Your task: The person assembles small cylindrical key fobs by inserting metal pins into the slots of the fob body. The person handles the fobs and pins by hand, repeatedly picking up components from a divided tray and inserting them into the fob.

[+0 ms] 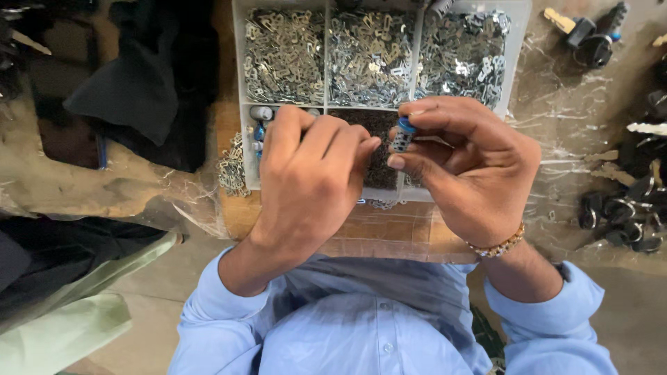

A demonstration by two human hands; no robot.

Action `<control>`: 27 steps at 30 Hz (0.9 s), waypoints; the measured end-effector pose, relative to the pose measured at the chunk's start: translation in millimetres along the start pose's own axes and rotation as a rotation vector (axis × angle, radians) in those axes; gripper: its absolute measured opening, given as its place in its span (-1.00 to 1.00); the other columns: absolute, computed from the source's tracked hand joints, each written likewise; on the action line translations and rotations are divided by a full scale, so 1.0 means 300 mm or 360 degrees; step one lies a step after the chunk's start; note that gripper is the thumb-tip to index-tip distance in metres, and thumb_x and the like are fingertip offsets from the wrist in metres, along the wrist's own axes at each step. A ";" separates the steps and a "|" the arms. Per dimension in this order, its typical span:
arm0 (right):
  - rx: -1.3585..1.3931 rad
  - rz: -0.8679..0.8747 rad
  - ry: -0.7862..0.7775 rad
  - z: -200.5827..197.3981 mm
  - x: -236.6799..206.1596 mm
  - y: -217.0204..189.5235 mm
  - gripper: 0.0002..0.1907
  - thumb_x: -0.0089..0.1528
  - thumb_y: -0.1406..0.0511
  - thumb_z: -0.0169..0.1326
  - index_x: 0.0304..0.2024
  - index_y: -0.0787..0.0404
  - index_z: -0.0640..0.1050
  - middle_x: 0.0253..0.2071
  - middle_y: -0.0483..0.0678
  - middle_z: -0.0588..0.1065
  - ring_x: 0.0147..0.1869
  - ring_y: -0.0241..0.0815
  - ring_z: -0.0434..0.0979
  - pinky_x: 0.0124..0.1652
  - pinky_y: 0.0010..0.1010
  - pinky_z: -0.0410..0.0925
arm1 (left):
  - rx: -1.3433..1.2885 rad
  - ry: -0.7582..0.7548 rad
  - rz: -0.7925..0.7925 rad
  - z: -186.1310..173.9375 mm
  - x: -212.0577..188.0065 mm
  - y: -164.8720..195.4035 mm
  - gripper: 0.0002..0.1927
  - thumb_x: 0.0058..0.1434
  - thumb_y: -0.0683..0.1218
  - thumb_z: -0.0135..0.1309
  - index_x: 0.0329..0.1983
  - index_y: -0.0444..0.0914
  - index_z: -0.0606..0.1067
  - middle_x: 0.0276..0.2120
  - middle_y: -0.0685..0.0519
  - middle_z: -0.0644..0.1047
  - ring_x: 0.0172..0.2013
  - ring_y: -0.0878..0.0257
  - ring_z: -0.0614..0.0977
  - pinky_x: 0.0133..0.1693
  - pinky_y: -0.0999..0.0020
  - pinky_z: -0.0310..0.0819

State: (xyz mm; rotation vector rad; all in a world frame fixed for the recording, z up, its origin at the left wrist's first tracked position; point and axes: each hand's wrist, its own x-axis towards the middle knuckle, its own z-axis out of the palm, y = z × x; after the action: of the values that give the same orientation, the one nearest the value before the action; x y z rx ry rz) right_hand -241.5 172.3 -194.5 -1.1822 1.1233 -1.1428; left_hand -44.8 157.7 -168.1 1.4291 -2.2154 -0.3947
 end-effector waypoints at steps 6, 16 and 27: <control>-0.0052 -0.0054 -0.0039 -0.006 -0.004 0.001 -0.67 0.24 0.65 0.28 0.02 0.43 0.54 0.14 0.11 0.50 0.17 -0.26 0.59 0.12 -0.52 0.58 | -0.0628 0.0209 0.0007 0.008 -0.035 -0.007 -0.88 0.39 -0.19 0.27 -0.07 -0.27 0.58 -0.14 0.06 0.62 -0.17 0.13 0.58 -0.09 0.32 0.43; -0.0100 -0.0129 -0.0038 -0.008 -0.013 0.008 -0.73 0.23 0.63 0.33 -0.08 0.40 0.57 0.04 0.09 0.52 0.09 -0.27 0.62 0.03 -0.56 0.60 | -0.0717 0.0283 0.0010 0.024 -0.028 -0.001 -0.92 0.42 -0.18 0.25 -0.12 -0.29 0.59 -0.17 0.05 0.64 -0.23 0.16 0.60 -0.14 0.35 0.45; -0.0203 -0.0162 -0.0037 -0.006 -0.008 0.007 -0.73 0.20 0.62 0.35 -0.12 0.38 0.57 0.00 0.08 0.53 0.02 -0.30 0.63 -0.05 -0.59 0.60 | -0.0716 0.0331 0.0013 0.030 -0.035 -0.001 -0.91 0.40 -0.19 0.27 -0.11 -0.30 0.59 -0.17 0.05 0.64 -0.25 0.16 0.58 -0.17 0.36 0.45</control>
State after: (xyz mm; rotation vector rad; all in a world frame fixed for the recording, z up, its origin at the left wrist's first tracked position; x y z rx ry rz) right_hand -243.5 174.8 -196.5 -1.3609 1.1429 -1.1452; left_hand -45.8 167.2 -178.2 1.1586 -1.8198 -0.6611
